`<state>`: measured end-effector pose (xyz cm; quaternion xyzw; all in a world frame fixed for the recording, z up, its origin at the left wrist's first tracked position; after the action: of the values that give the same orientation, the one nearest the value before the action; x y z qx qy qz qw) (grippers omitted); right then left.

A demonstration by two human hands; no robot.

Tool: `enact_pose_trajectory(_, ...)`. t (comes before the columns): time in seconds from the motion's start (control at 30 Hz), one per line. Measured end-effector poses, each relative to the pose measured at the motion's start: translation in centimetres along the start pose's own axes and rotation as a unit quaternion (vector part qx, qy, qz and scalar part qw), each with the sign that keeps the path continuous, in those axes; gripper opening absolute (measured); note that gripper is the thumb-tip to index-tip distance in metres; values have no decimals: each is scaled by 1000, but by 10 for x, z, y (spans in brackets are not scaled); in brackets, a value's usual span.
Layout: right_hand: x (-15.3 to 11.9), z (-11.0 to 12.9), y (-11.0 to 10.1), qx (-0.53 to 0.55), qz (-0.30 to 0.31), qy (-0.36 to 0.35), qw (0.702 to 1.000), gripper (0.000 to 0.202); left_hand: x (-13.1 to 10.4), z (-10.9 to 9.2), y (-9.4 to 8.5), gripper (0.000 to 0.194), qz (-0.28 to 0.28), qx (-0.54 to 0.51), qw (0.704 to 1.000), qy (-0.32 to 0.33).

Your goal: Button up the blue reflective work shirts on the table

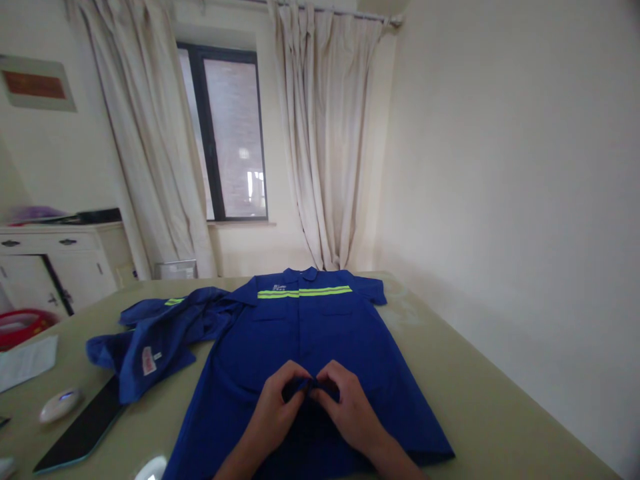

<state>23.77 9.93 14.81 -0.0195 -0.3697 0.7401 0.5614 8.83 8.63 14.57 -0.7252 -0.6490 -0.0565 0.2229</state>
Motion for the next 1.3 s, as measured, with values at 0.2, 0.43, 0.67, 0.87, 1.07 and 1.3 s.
enact_pose_trajectory(0.2,0,-4,1,56,-19,28,998,8,-2,-6,-9,14,-10,62,995,74)
enact_pose_trajectory(0.43,2,-17,9,90,38,68,993,4,-2,0,-7,11,40,24,998,52)
enact_pose_trajectory(0.67,3,-18,7,74,53,64,994,6,-2,10,0,13,43,1,999,-2)
enact_pose_trajectory(0.87,6,-26,12,106,56,83,989,19,-4,-3,-1,9,24,74,994,72)
enact_pose_trajectory(1.07,15,-60,-9,246,-33,164,955,46,-7,-9,5,26,84,57,994,38)
enact_pose_trajectory(1.3,8,-40,4,222,73,134,963,52,-7,38,-9,60,90,55,980,-171)
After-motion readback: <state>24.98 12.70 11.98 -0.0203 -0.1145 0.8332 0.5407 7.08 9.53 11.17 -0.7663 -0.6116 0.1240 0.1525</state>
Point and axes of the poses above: each hand's wrist, its own x-axis towards the middle knuckle, its own y-axis out of the palm, z = x × y, the point moved 8 cm from there along x, towards the middle knuckle, and after that the axes turned 8 degrees about -x, right-handed, at the moved point
